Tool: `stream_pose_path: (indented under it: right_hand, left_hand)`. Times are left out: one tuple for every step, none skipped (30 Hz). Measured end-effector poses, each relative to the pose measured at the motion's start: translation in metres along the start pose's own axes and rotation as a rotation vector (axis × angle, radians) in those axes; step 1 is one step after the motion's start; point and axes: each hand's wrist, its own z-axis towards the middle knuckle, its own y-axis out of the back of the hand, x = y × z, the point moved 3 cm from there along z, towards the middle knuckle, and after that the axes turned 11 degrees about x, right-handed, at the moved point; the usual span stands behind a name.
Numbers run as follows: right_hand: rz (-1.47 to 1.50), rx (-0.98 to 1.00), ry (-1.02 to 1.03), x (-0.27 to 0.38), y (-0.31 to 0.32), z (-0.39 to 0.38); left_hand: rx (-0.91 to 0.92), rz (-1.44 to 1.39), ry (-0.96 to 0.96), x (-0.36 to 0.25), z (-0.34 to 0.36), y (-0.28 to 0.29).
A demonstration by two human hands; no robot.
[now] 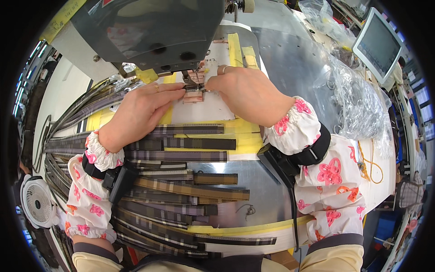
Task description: Sewing and assembling fabric or leather straps using an industrial sewing machine.
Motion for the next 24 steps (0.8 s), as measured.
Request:
stream_pose_path:
  right_hand:
    - [-0.004,0.0,-0.002,0.0,0.002,-0.001]
    - [-0.001,0.01,-0.004,0.001,0.002,0.0]
    - [0.002,0.019,-0.007,0.001,0.002,0.0]
    - [0.001,0.017,-0.006,0.002,0.004,-0.001]
    - [0.019,0.042,-0.006,0.003,0.005,-0.002]
    - [0.037,0.068,-0.008,0.003,0.005,-0.003]
    - [0.039,0.067,-0.003,0.003,0.003,-0.003]
    - [0.027,0.061,-0.01,0.003,0.004,-0.004]
    - [0.017,0.055,-0.016,0.003,0.004,-0.005]
    - [0.016,0.057,-0.02,0.001,0.003,-0.005]
    - [0.005,0.024,-0.003,0.001,0.003,-0.005]
    - [-0.007,-0.008,0.014,0.001,0.003,-0.004]
    - [-0.006,-0.008,0.016,-0.001,0.001,-0.002]
    - [0.034,-0.044,0.005,-0.002,0.0,0.001]
    - [0.074,-0.079,-0.006,-0.002,0.001,0.003]
    - [0.074,-0.078,-0.002,0.002,0.004,0.002]
    - [0.262,-0.001,-0.049,0.009,0.007,0.003]
    - [0.448,0.08,-0.101,0.013,0.009,0.001]
    - [0.449,0.086,-0.098,0.015,0.009,0.0]
    - [0.646,0.18,-0.086,0.018,0.008,-0.002]
    - [0.843,0.274,-0.073,0.023,0.009,-0.002]
    - [0.977,0.371,-0.222,0.024,0.014,-0.004]
    - [0.975,0.371,-0.222,0.024,0.015,-0.004]
    - [1.055,0.426,-0.253,0.022,0.013,-0.004]
  left_hand:
    - [0.004,0.0,-0.004,-0.001,0.001,0.0]
    - [0.003,0.003,-0.002,0.0,0.0,-0.001]
    - [0.008,-0.011,-0.002,0.0,-0.001,-0.001]
    - [0.012,-0.026,-0.002,0.0,-0.001,-0.001]
    - [0.012,-0.023,0.002,-0.003,-0.001,-0.001]
    - [0.015,-0.018,0.005,-0.007,-0.001,-0.002]
    - [0.019,-0.013,0.008,-0.008,-0.001,-0.002]
    - [0.018,-0.015,0.004,-0.009,0.0,-0.002]
    - [-0.003,0.008,-0.023,-0.01,0.001,-0.001]
    - [-0.024,0.03,-0.051,-0.01,0.003,-0.002]
    - [-0.023,0.031,-0.05,-0.009,0.003,-0.002]
    - [-0.06,0.029,-0.083,-0.008,0.004,-0.002]
    - [-0.097,0.027,-0.116,-0.006,0.004,-0.002]
    - [-0.098,0.026,-0.114,-0.005,0.004,-0.003]
    - [-0.118,0.0,-0.08,-0.003,0.003,-0.003]
    - [-0.138,-0.025,-0.045,-0.001,0.001,-0.002]
    - [-0.138,-0.025,-0.036,-0.002,0.0,-0.002]
    - [-0.127,-0.125,-0.036,-0.005,0.001,-0.002]
    - [-0.115,-0.223,-0.035,-0.007,0.0,-0.001]
    - [-0.118,-0.227,-0.034,-0.01,-0.001,0.002]
    - [0.005,-0.386,-0.001,-0.011,-0.001,0.001]
    - [0.13,-0.545,0.033,-0.012,-0.001,-0.002]
    - [0.128,-0.544,0.032,-0.013,-0.002,-0.002]
    - [0.121,-0.589,0.049,-0.013,-0.001,-0.001]
